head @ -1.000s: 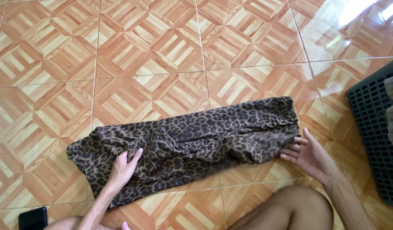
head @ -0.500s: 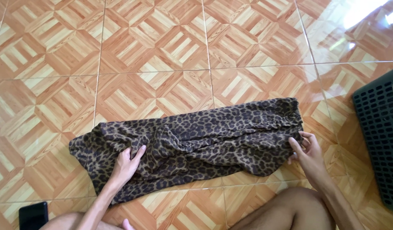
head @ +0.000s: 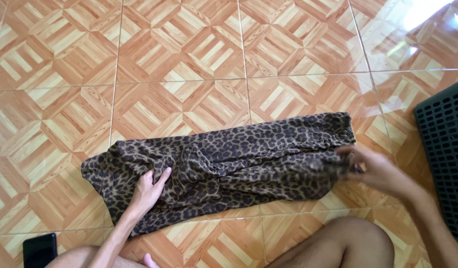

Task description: The person sits on the floor and folds a leopard-print shirt by hand. They smooth the fabric, fold the sleeves and sides inward, fold the shirt into a compact rectangle, and button the collar before placing it aside.

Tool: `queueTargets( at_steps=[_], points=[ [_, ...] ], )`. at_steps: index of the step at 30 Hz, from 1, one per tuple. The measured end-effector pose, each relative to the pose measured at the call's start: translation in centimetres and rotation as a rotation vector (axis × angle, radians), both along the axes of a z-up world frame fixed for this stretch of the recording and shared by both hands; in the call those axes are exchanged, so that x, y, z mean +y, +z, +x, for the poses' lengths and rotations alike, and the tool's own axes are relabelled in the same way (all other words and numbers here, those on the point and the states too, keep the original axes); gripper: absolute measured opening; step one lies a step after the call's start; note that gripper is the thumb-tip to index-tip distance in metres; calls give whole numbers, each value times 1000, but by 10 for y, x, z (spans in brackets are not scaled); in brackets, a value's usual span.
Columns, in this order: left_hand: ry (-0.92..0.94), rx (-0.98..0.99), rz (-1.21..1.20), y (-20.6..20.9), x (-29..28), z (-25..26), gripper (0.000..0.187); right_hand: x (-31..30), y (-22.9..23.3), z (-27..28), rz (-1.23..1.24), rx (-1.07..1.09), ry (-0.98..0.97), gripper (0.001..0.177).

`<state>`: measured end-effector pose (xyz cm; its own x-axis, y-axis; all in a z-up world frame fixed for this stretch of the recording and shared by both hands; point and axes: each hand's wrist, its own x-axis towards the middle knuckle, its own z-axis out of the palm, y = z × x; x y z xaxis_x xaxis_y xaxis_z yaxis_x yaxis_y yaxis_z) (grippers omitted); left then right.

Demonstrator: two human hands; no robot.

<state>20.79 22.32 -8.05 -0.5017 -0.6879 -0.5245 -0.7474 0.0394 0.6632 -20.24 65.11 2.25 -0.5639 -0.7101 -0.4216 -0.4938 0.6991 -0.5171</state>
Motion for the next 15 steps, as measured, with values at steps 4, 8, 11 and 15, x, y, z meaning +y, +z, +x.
queueTargets(
  at_steps=[4,8,11,15],
  points=[
    [2,9,-15,7,2,-4,52,-7,24,11,-564,-317,-477,44],
    [8,7,3,6,2,-4,54,17,-20,3,-86,386,-461,40],
    [1,-4,3,8,2,-2,51,6,-14,37,-159,296,-364,27],
    [-21,-22,-49,6,1,-3,54,-15,-8,92,146,274,-82,87]
  ],
)
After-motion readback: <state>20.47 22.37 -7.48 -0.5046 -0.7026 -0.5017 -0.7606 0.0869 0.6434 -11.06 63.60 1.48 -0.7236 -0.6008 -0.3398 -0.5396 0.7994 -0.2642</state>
